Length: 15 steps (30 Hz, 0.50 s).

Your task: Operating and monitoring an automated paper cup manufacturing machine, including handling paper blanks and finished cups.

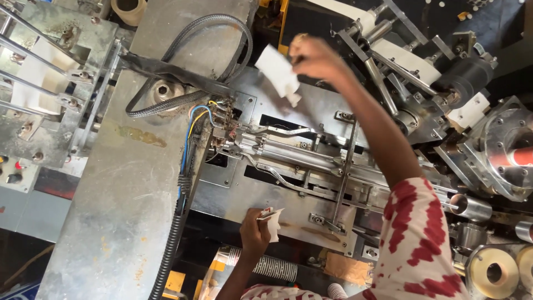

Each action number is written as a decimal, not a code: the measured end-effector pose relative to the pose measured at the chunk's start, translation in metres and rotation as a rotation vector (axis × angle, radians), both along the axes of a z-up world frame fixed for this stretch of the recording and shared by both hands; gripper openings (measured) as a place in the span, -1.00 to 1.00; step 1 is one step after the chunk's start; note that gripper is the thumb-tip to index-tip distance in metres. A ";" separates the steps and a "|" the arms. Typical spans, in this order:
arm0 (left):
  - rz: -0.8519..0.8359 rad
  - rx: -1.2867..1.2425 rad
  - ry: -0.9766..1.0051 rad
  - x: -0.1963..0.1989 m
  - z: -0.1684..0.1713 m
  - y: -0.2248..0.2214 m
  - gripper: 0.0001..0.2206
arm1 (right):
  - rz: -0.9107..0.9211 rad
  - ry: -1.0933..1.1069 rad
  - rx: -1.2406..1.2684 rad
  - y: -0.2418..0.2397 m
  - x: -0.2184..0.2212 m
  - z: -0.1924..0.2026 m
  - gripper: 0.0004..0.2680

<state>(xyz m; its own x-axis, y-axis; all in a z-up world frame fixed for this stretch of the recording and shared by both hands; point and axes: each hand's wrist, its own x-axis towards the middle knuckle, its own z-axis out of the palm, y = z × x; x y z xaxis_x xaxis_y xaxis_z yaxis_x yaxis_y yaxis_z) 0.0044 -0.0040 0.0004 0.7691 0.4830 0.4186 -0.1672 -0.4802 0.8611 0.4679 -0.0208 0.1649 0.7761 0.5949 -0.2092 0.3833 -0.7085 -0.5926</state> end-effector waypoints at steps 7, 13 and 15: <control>0.009 -0.029 0.033 0.001 -0.006 0.000 -0.91 | 0.032 -1.207 0.072 -0.053 0.002 -0.002 -0.83; 0.007 0.001 -0.005 -0.002 0.002 0.001 -0.88 | 0.521 -0.550 0.019 -0.046 -0.098 0.049 -0.94; -0.013 -0.037 0.010 -0.001 0.005 0.001 -0.89 | 0.879 -0.695 0.181 -0.050 -0.131 0.052 -0.85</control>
<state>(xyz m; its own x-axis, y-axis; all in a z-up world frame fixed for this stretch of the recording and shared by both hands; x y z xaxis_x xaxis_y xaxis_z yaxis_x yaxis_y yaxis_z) 0.0038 -0.0026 0.0058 0.7794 0.4878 0.3932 -0.1651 -0.4455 0.8799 0.3371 -0.0710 0.2173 -0.0110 0.9685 0.2486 0.9914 0.0430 -0.1237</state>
